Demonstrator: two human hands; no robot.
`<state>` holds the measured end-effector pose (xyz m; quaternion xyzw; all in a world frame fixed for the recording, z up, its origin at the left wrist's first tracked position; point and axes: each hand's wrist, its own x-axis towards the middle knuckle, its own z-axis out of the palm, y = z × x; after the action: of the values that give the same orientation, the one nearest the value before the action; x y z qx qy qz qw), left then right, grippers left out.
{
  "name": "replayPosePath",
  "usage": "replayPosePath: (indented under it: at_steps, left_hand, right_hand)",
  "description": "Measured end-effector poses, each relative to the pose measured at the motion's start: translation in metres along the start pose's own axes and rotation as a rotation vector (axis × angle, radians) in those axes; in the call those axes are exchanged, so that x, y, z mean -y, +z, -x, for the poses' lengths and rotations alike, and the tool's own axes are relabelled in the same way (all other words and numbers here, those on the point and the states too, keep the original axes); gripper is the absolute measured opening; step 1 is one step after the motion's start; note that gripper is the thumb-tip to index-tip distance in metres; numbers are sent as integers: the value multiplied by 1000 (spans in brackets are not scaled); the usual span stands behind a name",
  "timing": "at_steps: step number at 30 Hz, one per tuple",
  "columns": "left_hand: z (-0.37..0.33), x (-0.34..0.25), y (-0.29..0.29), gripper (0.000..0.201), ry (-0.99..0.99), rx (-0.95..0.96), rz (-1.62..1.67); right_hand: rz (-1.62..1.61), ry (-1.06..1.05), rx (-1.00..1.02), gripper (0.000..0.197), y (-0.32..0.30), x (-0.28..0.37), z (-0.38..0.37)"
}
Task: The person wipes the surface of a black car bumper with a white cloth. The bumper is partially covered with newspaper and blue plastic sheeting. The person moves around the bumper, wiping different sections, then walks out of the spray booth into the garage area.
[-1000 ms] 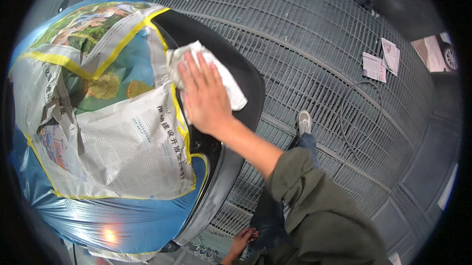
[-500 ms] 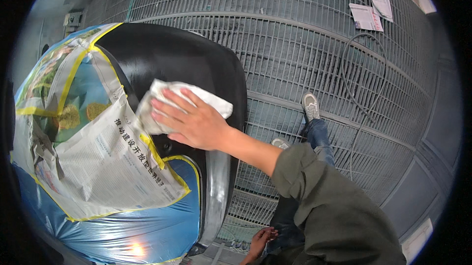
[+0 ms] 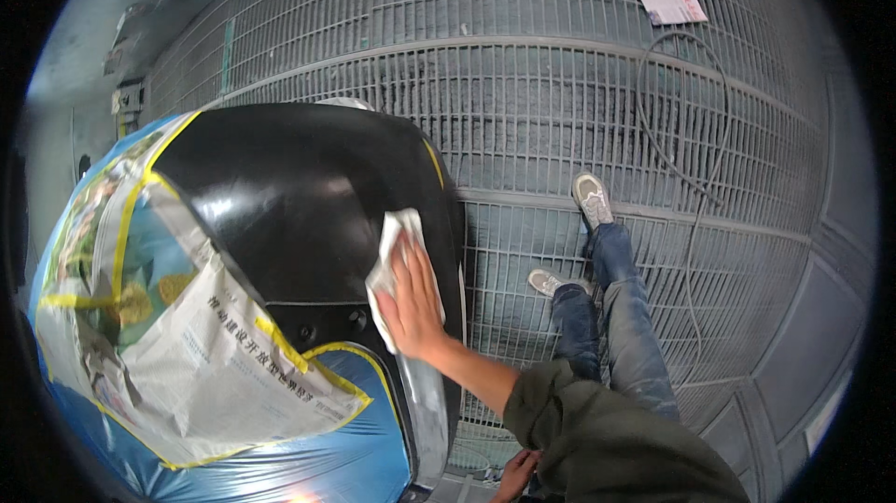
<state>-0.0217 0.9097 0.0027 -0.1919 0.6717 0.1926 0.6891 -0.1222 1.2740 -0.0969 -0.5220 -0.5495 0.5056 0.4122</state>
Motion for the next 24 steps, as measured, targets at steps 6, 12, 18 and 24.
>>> replayPosePath:
  at_steps: [6, 12, 18, 24]
  left_hand:
    - [-11, 13, -30, 40, 32, 9, -45]
    - [-26, 57, -43, 43, -9, -33, -4]
    - [21, -114, 84, 39, -121, -136, -232]
    - [-4, -111, 87, 38, -257, -168, -206]
  right_hand:
    - [-85, 125, 181, 76, -8, -9, 20]
    - [-73, -108, 164, 75, -13, -5, -125]
    - [-320, 69, 474, 54, 9, -64, -257]
    - [-199, 80, 93, 55, 19, -100, -105]
